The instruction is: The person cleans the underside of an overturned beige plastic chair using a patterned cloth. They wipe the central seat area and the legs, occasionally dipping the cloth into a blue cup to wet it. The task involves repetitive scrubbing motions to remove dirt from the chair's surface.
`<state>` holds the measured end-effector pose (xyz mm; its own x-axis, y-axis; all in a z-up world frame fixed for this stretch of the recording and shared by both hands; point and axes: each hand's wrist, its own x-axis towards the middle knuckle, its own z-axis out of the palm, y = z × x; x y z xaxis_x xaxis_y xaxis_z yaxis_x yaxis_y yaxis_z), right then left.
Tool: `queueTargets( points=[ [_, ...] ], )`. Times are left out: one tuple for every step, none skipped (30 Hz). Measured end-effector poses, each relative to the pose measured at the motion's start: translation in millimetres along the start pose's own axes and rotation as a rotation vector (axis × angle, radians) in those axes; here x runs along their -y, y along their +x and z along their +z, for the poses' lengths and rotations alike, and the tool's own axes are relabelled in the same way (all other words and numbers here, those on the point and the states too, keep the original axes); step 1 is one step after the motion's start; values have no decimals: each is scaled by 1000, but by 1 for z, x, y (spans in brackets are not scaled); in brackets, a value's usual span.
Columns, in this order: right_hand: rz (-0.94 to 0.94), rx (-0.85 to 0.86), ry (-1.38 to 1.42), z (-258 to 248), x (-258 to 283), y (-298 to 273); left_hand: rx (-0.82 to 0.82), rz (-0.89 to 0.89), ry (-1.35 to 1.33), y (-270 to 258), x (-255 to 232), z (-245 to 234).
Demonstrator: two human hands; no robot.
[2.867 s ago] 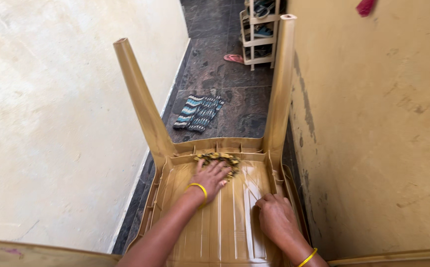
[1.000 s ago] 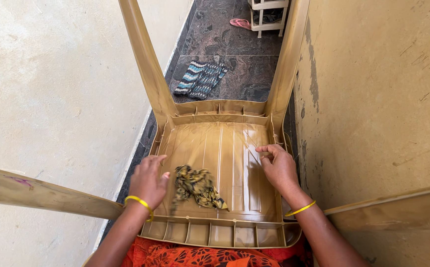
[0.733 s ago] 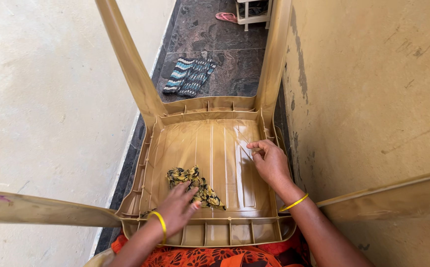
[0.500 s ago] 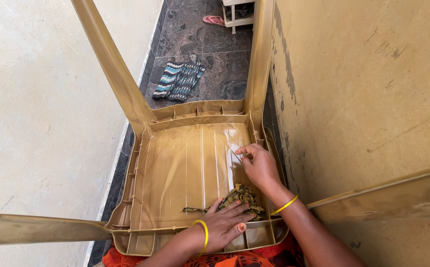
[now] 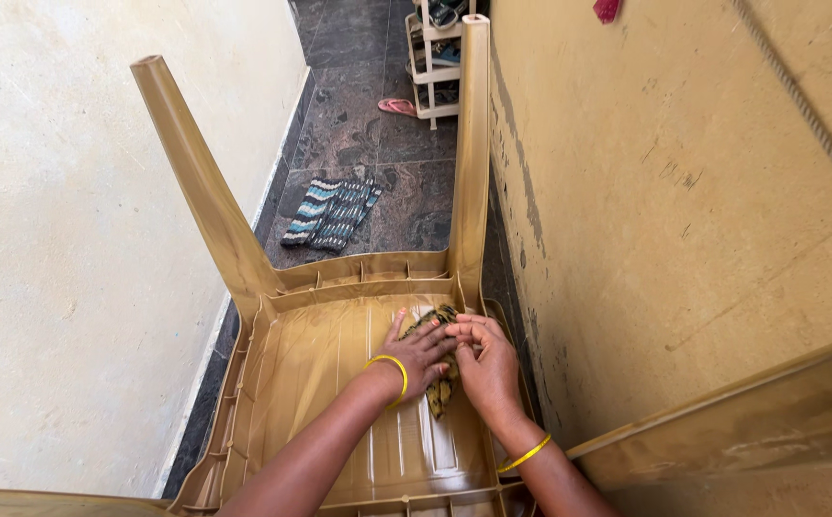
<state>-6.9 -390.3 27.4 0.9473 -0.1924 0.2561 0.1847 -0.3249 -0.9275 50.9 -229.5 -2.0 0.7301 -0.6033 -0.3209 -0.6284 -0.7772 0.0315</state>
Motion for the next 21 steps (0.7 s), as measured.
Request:
queueTargets(
  points=[
    [-10,2,-5,0,-1,0,-42,-42,-13,9,6,1],
    [-19,5,-10,1,-1,0,-82,-84,-28,17,13,2],
    [-29,8,-14,1,-1,0,-123,-126,-42,22,17,3],
    [11,15,-28,1,0,0,-120,-146,-58,26,21,4],
    [51,21,-42,1,0,0,-118,-165,-73,28,24,4],
    [93,36,-54,3,0,-1,-110,-192,-93,27,27,6],
    [78,39,-54,3,0,-1,-125,-192,-73,27,31,6],
    [65,49,-51,4,-2,-2,-135,-197,-55,23,36,8],
    [52,58,-49,4,-3,-1,-145,-203,-37,18,41,10],
    [36,59,-44,5,-5,-1,-142,-222,-20,11,49,12],
    [19,59,-39,5,-6,-1,-138,-241,-2,2,60,12],
    [3,61,-34,6,-6,-1,-134,-261,14,-8,71,13],
    [25,80,-34,7,-5,-2,-125,-291,34,-20,82,13],
    [49,94,-36,6,-3,-1,-118,-315,55,-31,93,12],
    [72,107,-39,6,-1,-1,-110,-339,76,-44,103,12],
    [93,126,-49,6,2,-1,-72,-371,119,-54,113,11],
    [115,146,-59,6,4,-1,-35,-403,162,-66,124,10],
    [138,160,-72,4,6,-2,1,-429,204,-75,133,9],
    [152,175,-103,4,6,-3,36,-455,237,-85,143,8],
    [164,189,-133,5,6,-4,71,-482,272,-96,153,7],
    [177,204,-163,6,5,-4,117,-498,319,-108,165,5]
  ],
)
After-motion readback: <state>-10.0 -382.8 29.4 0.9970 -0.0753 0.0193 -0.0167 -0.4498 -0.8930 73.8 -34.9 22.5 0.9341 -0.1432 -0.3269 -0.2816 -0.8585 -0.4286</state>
